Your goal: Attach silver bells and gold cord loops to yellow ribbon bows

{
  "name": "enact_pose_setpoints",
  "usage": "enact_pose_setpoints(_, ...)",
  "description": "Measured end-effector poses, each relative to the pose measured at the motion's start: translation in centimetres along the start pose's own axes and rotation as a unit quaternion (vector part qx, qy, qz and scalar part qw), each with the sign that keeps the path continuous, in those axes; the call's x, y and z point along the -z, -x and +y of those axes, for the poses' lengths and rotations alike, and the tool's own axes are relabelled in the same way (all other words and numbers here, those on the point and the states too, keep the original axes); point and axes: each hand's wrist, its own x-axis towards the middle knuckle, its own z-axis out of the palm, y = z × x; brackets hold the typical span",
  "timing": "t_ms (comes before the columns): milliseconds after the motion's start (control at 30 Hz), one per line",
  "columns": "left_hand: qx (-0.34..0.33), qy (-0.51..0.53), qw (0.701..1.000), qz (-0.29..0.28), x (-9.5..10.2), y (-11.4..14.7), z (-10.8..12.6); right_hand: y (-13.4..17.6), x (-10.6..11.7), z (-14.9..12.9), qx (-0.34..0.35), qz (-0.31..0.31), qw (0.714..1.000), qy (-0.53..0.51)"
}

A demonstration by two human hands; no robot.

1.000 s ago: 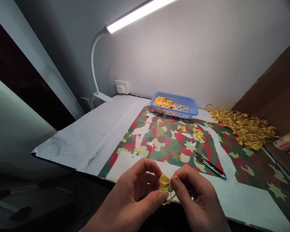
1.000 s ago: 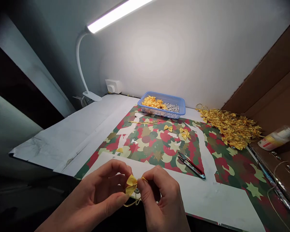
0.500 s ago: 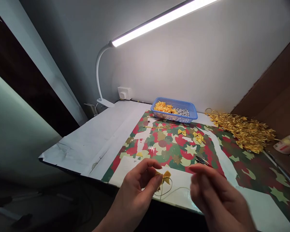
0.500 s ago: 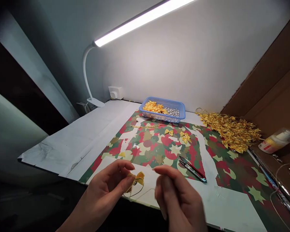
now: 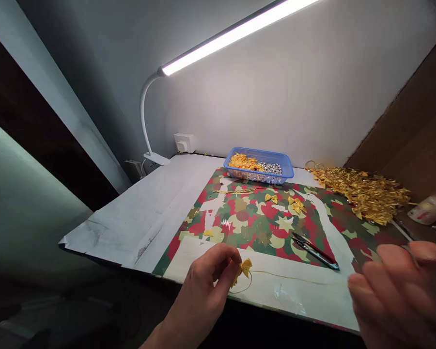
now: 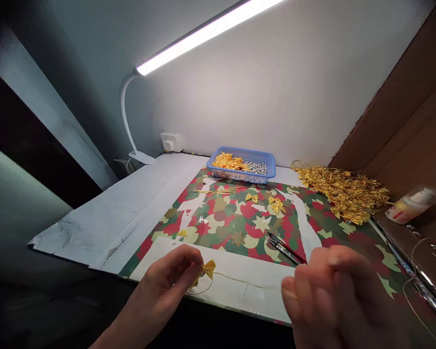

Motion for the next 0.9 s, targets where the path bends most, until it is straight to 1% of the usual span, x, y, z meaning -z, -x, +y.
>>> enact_pose_setpoints(100,0.004,0.023,0.999,-0.025,0.0,-0.2,-0.5,0.4,-2.5,-0.9,-0.039,0.009,0.999,0.018)
enact_pose_setpoints(133,0.004,0.027,0.999,-0.027,0.1,-0.2,-0.7,0.6,-3.3,-1.0,-0.059,0.025,0.997,0.035)
enact_pose_setpoints(200,0.002,0.029,0.999,-0.025,0.3,-0.2,-0.8,0.5,-4.0,-1.0,-0.11,0.084,0.988,0.071)
enact_pose_setpoints(267,0.0,0.027,0.999,-0.024,0.6,-0.2,-0.9,0.0,-3.5,-0.5,-0.129,0.141,0.979,0.066)
enact_pose_setpoints(333,0.001,0.023,0.999,-0.022,0.9,-0.2,-1.0,-0.8,-2.1,0.4,-0.127,0.174,0.976,0.022)
enact_pose_setpoints(367,0.0,0.022,1.0,-0.021,0.9,-0.2,-1.0,-1.1,-1.3,0.8,-0.133,0.18,0.975,-0.006)
enact_pose_setpoints(467,-0.014,0.014,0.999,-0.025,1.0,-0.2,-1.1,-2.1,0.3,1.7,-0.202,0.198,0.954,-0.098)
enact_pose_setpoints(533,-0.031,0.007,0.999,-0.034,0.9,-0.2,-1.2,-2.4,0.5,2.0,-0.243,0.221,0.935,-0.13)
enact_pose_setpoints(567,-0.041,0.001,0.998,-0.038,0.9,-0.2,-1.2,-2.5,0.4,2.2,-0.251,0.23,0.931,-0.132)
enact_pose_setpoints(600,-0.049,-0.007,0.998,-0.042,0.9,-0.2,-1.2,-2.5,0.2,2.4,-0.251,0.235,0.93,-0.128)
enact_pose_setpoints(667,-0.063,-0.027,0.997,-0.046,0.9,-0.3,-1.2,-2.5,-0.2,3.0,-0.232,0.231,0.939,-0.106)
enact_pose_setpoints(733,-0.073,-0.048,0.995,-0.043,0.9,-0.3,-1.3,-2.4,-0.5,3.6,-0.202,0.206,0.954,-0.081)
enact_pose_setpoints(833,-0.084,-0.07,0.993,-0.038,0.8,-0.4,-1.3,-2.0,-0.9,4.0,-0.163,0.14,0.975,-0.055)
enact_pose_setpoints(867,-0.085,-0.076,0.993,-0.035,0.7,-0.4,-1.3,-1.8,-0.9,3.9,-0.145,0.133,0.98,-0.028)
enact_pose_setpoints(900,-0.087,-0.081,0.992,-0.031,0.7,-0.4,-1.3,-1.5,-0.8,3.6,-0.125,0.142,0.982,0.02)
